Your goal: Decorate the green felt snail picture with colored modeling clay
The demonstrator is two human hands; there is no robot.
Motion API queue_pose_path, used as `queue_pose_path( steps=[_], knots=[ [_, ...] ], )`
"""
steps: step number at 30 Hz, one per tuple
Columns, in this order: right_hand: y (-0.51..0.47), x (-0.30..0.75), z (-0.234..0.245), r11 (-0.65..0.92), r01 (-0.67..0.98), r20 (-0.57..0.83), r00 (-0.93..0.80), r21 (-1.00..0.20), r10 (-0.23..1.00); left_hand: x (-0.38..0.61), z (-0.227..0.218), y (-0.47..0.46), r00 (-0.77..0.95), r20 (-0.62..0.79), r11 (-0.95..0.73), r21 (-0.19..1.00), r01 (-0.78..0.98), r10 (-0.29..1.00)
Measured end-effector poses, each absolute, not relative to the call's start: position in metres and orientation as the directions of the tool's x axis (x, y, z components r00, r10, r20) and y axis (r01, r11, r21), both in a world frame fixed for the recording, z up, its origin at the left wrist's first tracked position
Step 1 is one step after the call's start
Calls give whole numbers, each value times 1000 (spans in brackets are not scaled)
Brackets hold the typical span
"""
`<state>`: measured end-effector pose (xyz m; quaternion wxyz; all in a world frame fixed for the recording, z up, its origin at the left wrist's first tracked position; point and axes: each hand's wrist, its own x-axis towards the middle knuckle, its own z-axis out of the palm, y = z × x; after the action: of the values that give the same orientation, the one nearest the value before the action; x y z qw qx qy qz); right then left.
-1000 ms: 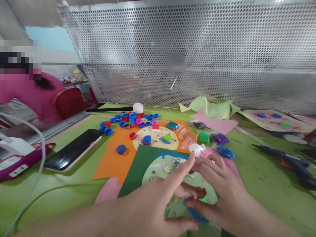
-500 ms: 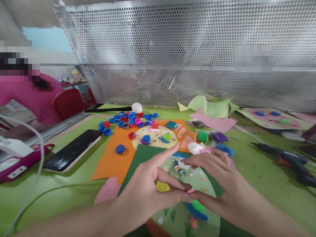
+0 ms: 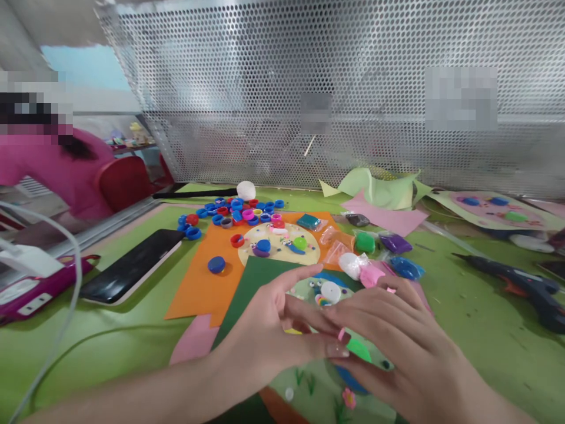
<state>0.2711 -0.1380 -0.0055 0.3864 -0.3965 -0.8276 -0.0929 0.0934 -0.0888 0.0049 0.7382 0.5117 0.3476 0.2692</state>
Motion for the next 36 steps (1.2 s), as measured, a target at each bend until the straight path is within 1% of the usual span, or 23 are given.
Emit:
queue_pose_path(
  steps=[5,10,17,22,28,32,34,36],
  knots=[
    [-137,270,1,704,704,743,-421,-95,521,97,-1,-88,631,-254,433,889,-146,733],
    [-138,270,5,689,724,746,-439,-36,501,98,-1,-87,631,-292,464,877,-124,719],
    [-137,273,1,674,738,719,-469,0,513,94,2,-85,635,-307,454,887,-78,709],
    [-136,274,0,668,744,711,-478,14,517,94,2,-82,608,-310,441,894,-75,731],
    [-135,273,-1,663,748,709,-466,-5,530,94,1,-81,583,-344,412,911,16,736],
    [-135,276,-3,662,749,699,-469,-7,539,95,2,-79,563,-344,410,912,9,752],
    [-135,277,-4,653,754,682,-446,-62,579,96,3,-78,567,-346,418,908,3,748],
    [-135,278,-4,635,755,657,-396,-163,641,96,4,-77,565,-356,418,908,21,745]
  ],
)
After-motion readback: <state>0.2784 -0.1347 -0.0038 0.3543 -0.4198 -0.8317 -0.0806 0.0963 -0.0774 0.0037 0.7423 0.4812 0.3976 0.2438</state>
